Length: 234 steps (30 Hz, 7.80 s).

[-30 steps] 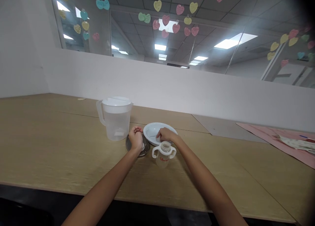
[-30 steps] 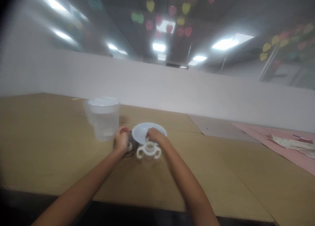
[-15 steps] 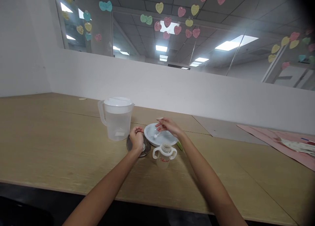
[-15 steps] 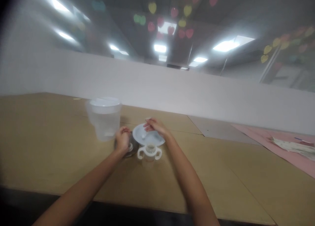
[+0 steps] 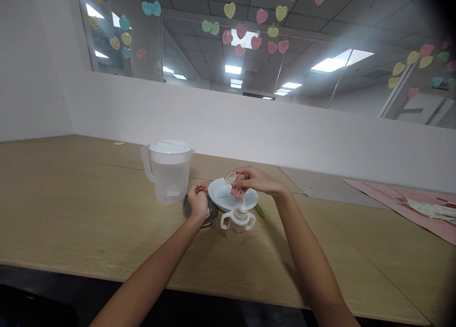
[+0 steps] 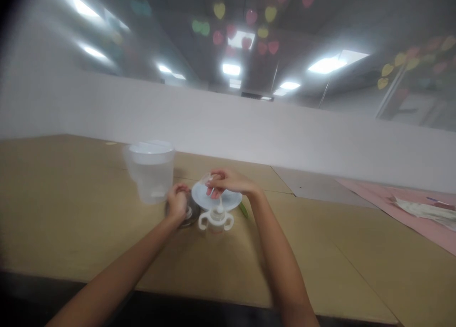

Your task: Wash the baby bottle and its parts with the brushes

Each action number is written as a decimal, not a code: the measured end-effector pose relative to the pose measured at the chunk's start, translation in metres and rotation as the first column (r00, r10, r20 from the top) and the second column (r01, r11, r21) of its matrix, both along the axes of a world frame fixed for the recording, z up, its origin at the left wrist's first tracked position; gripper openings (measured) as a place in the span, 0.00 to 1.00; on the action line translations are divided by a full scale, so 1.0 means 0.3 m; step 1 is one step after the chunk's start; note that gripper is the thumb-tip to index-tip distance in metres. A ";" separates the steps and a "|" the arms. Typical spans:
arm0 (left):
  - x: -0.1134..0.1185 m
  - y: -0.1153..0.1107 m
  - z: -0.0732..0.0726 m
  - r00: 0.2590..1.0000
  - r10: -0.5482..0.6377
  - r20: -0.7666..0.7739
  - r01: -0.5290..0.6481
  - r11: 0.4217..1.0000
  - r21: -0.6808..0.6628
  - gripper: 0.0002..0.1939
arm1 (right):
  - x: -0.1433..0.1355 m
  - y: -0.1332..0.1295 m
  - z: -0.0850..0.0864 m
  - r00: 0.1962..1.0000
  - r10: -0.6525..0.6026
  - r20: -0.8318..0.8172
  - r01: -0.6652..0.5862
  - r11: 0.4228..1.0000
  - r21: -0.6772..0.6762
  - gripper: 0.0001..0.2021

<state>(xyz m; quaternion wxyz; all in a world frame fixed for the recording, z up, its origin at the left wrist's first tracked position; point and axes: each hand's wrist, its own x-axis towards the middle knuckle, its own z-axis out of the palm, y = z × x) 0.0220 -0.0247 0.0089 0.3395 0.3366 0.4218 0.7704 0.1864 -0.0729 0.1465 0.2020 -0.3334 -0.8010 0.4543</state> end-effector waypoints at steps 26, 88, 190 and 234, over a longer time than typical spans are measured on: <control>-0.001 0.006 -0.044 0.916 0.016 -0.401 -0.059 0.993 -0.097 0.12 | 0.033 0.056 -0.047 0.832 -0.034 0.553 -0.128 0.959 0.252 0.20; 0.000 -0.061 0.028 0.748 0.076 -0.660 0.068 0.979 0.190 0.09 | -0.100 0.236 -0.278 0.947 -0.289 -0.142 0.317 0.914 0.251 0.14; 0.024 -0.022 0.045 0.879 -0.460 0.124 0.436 0.882 0.180 0.13 | -0.122 0.212 -0.243 0.848 -0.335 -0.411 0.404 0.910 0.094 0.14; 0.024 -0.042 0.030 0.859 0.000 -0.513 0.067 0.992 0.111 0.07 | -0.134 0.238 -0.288 0.910 -0.341 -0.234 0.410 0.825 0.390 0.10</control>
